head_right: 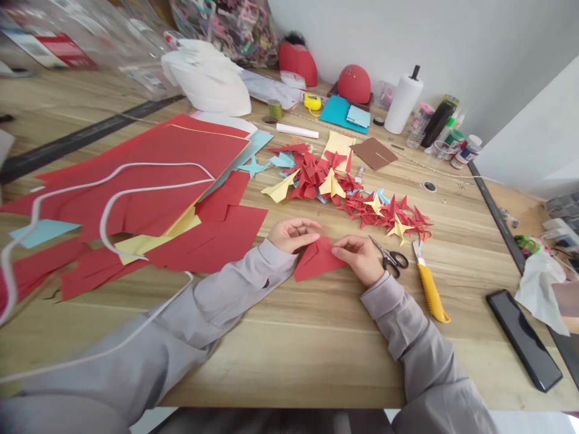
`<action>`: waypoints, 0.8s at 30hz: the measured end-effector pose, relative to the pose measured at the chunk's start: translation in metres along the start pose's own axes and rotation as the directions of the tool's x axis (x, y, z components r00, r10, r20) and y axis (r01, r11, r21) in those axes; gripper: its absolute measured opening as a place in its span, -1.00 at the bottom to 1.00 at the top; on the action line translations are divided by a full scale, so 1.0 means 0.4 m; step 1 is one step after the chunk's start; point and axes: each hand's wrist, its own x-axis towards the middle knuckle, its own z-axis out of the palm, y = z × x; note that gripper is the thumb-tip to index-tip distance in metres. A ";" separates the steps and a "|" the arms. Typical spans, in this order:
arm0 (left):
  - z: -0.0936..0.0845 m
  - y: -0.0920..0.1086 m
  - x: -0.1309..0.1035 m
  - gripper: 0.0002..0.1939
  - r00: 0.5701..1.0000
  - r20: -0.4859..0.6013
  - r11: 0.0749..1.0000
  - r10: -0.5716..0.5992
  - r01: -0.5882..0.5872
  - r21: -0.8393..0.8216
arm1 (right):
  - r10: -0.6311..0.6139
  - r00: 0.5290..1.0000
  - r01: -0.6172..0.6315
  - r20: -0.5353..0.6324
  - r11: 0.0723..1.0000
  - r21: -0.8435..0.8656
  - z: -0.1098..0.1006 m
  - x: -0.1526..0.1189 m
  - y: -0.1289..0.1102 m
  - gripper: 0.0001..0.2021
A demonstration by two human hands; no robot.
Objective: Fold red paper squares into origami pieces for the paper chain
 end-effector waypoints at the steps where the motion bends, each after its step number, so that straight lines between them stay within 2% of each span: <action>1: 0.001 -0.001 0.000 -0.63 1.000 -0.007 1.000 0.008 -0.008 0.004 | 0.000 1.000 0.001 0.025 1.000 -0.027 0.004 -0.002 -0.005 -0.77; 5: 0.003 -0.003 -0.001 -0.66 0.999 0.041 0.998 0.022 -0.024 0.061 | -0.015 0.996 0.031 0.089 0.983 -0.181 0.015 -0.006 -0.013 -0.72; 9: 0.007 -0.004 -0.006 -0.64 0.999 0.052 0.997 -0.002 -0.002 0.072 | -0.042 0.996 0.065 0.085 0.955 -0.289 0.017 -0.003 -0.001 -0.66; 13: 0.014 -0.004 -0.011 -0.62 0.998 0.066 0.999 -0.014 0.010 0.052 | -0.074 0.996 0.086 0.052 0.957 -0.277 0.017 0.002 0.010 -0.68; 16: 0.017 -0.001 -0.012 -0.58 0.995 0.098 0.999 -0.014 0.011 0.032 | -0.102 0.991 0.121 0.088 0.960 -0.253 0.016 0.003 0.015 -0.71; 19: 0.020 0.002 -0.009 -0.53 0.997 0.082 1.000 -0.011 0.009 0.030 | -0.137 0.984 0.164 0.116 0.950 -0.266 0.014 0.002 0.020 -0.73; 24: 0.023 0.002 -0.005 -0.58 0.996 0.075 0.998 -0.039 0.035 0.045 | -0.133 0.984 0.162 0.120 0.947 -0.279 0.013 0.000 0.023 -0.74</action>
